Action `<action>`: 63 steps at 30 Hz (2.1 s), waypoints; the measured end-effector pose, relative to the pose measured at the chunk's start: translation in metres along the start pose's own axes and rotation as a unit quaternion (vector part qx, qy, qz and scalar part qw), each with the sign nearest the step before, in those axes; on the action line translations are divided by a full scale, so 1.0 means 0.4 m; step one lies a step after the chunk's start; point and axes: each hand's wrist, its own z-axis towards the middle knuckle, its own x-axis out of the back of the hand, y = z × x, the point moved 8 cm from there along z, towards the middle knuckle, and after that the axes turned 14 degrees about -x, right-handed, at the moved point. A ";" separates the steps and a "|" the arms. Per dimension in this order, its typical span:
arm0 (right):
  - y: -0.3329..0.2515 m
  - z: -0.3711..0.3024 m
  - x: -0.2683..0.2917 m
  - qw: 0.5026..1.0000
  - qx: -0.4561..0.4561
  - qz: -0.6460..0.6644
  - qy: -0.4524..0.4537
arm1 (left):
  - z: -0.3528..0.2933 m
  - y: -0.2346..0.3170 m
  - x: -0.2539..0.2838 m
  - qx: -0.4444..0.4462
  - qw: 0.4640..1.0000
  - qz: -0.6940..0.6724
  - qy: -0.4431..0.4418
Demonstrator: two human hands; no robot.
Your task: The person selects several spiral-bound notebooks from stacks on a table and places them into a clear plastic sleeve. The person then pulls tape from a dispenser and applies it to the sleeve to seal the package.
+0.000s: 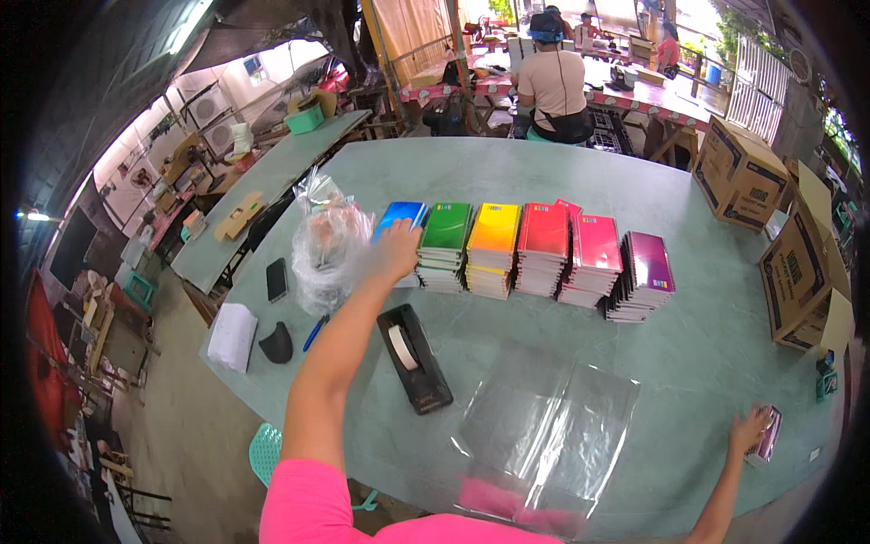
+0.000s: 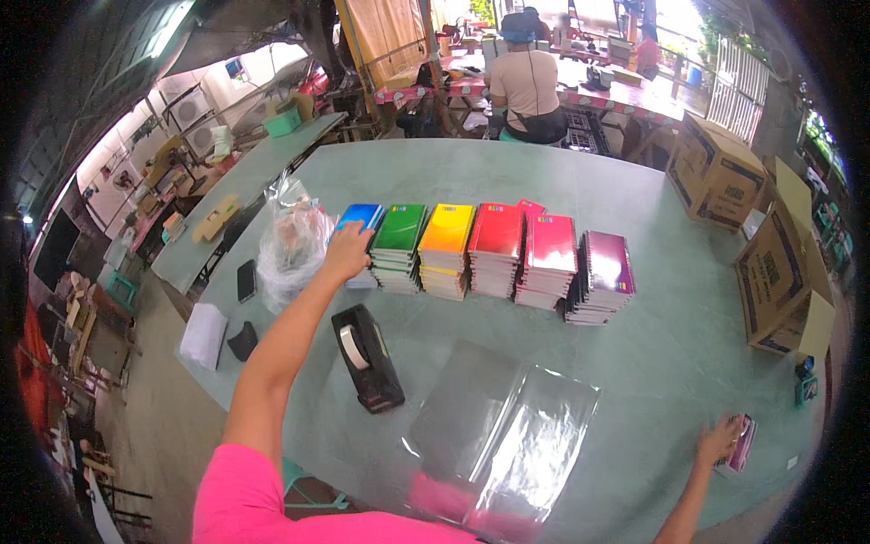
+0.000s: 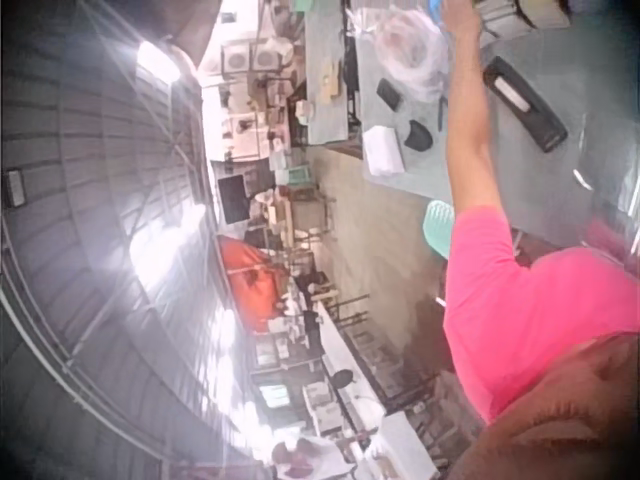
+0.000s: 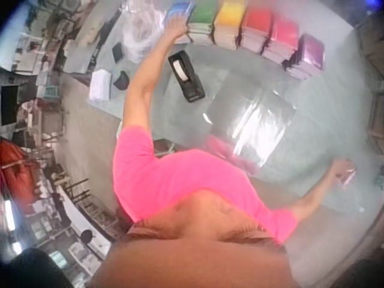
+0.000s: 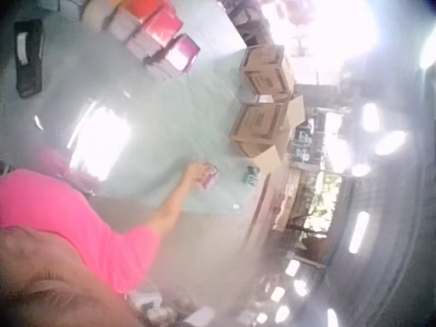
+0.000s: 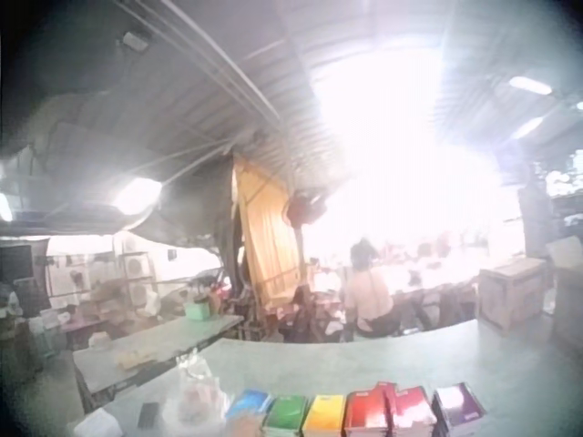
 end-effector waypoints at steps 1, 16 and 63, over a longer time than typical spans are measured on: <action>-0.061 -0.027 0.011 0.998 0.039 0.045 -0.007 | -0.016 -0.020 -0.018 -0.021 0.999 0.034 0.007; -0.795 -0.915 0.464 0.333 0.259 0.561 -0.712 | 0.105 0.060 0.171 -0.017 0.986 -0.163 0.004; -0.799 -1.004 0.306 0.312 0.124 0.474 -0.814 | 0.172 0.264 -0.026 -0.119 0.964 -0.196 0.134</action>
